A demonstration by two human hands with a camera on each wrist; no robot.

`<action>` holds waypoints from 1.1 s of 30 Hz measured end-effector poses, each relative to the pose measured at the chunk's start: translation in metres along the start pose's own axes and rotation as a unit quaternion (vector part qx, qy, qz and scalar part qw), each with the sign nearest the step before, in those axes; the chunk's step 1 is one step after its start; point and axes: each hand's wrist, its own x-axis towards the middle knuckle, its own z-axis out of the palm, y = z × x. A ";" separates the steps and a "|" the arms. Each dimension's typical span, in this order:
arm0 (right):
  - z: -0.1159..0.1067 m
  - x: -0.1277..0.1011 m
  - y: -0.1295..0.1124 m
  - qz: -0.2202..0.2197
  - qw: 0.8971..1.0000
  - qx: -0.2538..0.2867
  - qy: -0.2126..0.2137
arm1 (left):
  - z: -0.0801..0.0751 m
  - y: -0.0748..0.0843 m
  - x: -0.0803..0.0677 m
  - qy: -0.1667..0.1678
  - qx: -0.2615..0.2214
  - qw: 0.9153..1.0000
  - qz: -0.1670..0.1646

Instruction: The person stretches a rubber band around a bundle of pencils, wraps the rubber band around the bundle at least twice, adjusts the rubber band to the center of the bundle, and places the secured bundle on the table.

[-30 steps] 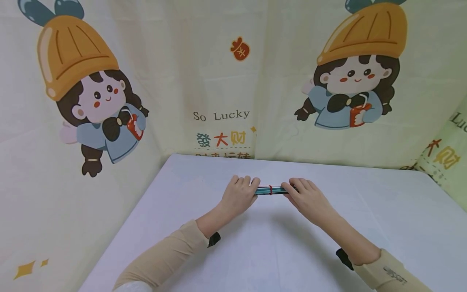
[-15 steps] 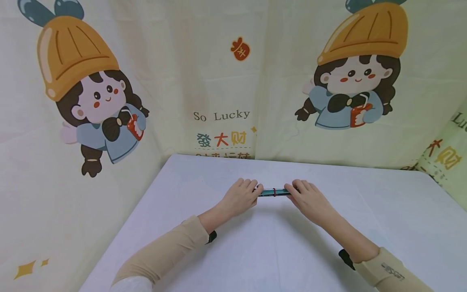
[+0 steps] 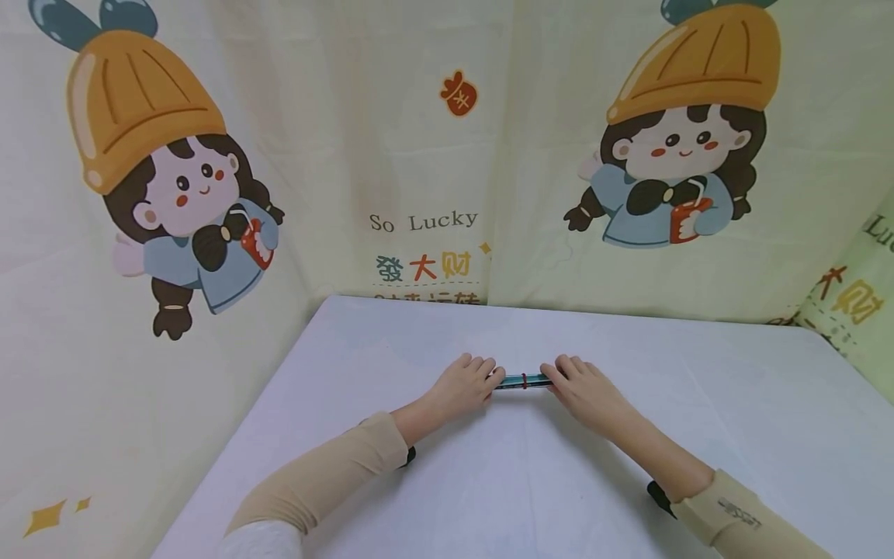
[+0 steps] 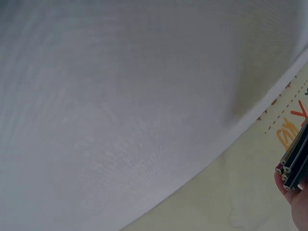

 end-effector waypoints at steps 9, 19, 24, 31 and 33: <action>0.003 -0.001 -0.004 0.005 0.998 0.008 -0.054 | 0.004 0.004 -0.002 -0.018 0.016 0.999 0.023; 0.009 -0.005 -0.009 0.000 0.996 0.009 -0.086 | 0.003 0.011 -0.002 -0.092 0.001 0.995 0.038; 0.010 -0.008 -0.012 -0.003 0.996 0.016 -0.089 | -0.002 0.015 -0.004 -0.114 0.007 0.992 0.048; 0.011 -0.010 -0.015 0.011 0.992 0.028 -0.123 | -0.004 0.018 -0.003 -0.150 0.005 0.987 0.054; 0.011 -0.010 -0.015 0.020 0.991 0.032 -0.132 | -0.004 0.018 -0.003 -0.158 0.002 0.986 0.056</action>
